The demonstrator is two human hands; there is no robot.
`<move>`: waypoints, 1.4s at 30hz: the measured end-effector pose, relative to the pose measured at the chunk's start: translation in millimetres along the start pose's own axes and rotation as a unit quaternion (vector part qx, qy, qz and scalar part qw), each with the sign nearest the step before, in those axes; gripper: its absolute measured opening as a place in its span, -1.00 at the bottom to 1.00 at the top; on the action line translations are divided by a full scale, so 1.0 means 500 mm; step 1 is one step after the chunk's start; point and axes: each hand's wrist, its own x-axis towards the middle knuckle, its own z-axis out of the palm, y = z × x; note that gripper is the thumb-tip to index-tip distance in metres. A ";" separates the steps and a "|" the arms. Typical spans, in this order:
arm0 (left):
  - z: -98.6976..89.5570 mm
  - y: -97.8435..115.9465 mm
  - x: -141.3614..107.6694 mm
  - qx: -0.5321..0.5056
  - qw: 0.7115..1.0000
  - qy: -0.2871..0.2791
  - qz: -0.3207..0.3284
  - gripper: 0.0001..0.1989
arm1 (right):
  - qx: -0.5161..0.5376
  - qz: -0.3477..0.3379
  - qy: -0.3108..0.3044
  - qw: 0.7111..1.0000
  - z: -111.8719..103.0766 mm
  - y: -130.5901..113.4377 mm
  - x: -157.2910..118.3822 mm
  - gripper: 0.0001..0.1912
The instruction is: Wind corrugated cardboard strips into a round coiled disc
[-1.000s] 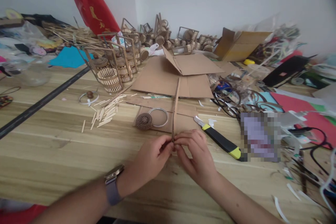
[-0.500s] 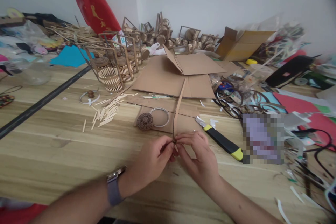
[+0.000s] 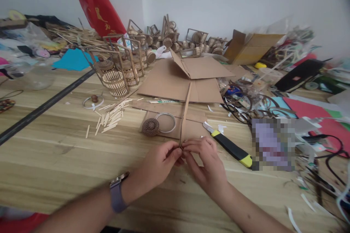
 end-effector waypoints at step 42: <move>0.000 0.001 0.003 -0.090 0.994 0.058 -0.026 -0.66 | -0.195 0.063 -0.123 0.971 -0.063 0.067 0.028 -0.80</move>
